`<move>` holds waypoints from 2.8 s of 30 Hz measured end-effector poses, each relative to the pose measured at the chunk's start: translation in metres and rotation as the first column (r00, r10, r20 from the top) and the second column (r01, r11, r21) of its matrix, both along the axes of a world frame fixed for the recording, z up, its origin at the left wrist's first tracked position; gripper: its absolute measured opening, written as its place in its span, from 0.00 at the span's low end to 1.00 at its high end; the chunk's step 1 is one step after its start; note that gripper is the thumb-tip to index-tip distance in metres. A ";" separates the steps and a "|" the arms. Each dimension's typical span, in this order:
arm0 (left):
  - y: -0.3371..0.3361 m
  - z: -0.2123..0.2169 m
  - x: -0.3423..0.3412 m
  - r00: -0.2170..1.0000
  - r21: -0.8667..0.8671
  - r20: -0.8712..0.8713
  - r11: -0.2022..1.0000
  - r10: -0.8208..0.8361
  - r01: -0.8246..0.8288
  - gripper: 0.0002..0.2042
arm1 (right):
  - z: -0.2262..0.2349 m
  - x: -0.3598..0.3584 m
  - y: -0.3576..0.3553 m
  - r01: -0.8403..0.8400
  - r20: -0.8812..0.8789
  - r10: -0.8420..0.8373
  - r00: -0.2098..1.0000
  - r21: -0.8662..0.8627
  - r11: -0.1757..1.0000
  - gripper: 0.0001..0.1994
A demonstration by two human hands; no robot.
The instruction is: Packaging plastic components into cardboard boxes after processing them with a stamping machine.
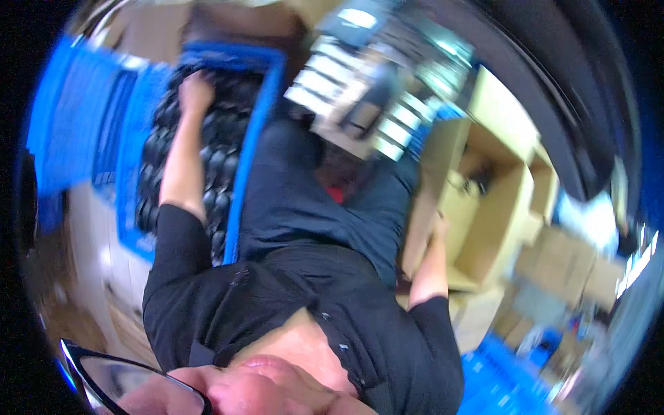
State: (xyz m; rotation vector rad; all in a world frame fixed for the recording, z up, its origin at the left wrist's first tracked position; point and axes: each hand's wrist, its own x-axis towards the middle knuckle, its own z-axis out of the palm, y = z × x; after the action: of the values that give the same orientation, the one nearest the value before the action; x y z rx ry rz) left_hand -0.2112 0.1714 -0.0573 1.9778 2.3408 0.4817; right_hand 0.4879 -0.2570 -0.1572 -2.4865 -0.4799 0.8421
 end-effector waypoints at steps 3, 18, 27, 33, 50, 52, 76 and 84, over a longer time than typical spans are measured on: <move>-0.015 0.004 0.037 0.983 0.152 0.060 0.975 -0.172 0.161 0.16 | -0.015 0.010 0.008 0.068 0.013 -0.071 0.997 0.156 0.985 0.21; -0.172 0.059 0.200 0.809 0.148 0.321 0.870 -0.492 0.470 0.11 | 0.033 0.097 0.083 0.075 0.497 -0.022 0.867 -0.087 0.993 0.25; -0.160 0.049 0.195 0.807 0.084 0.308 0.859 -0.504 0.505 0.13 | 0.002 0.141 0.104 -0.104 0.468 0.278 0.839 -0.364 0.926 0.20; -0.173 0.053 0.184 0.880 0.064 0.229 0.908 -0.416 0.413 0.11 | -0.007 0.110 0.105 -0.099 0.439 0.227 0.869 -0.296 0.950 0.18; -0.206 0.078 0.177 0.738 0.238 0.530 0.909 -0.418 0.343 0.10 | 0.221 -0.076 0.063 0.317 -0.451 0.179 0.874 0.809 0.495 0.08; -0.228 0.112 0.184 0.624 0.241 0.650 0.897 -0.433 0.371 0.11 | 0.248 -0.120 0.071 0.079 -0.316 0.352 0.881 0.832 0.549 0.06; -0.168 0.248 0.289 0.667 0.589 0.180 0.623 -0.723 0.515 0.18 | 0.328 -0.233 0.148 0.127 -0.334 0.499 0.799 0.906 0.403 0.26; -0.184 0.238 0.211 0.641 0.559 0.507 0.786 -0.576 0.264 0.19 | 0.343 -0.266 0.215 -0.021 -0.249 0.555 0.794 0.901 0.433 0.25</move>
State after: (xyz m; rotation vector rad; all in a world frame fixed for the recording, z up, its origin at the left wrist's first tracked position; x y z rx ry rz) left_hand -0.0002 -0.0130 0.1808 1.9548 1.3266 1.4805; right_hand 0.2217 -0.0423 0.1857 -1.1371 -0.9014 1.0112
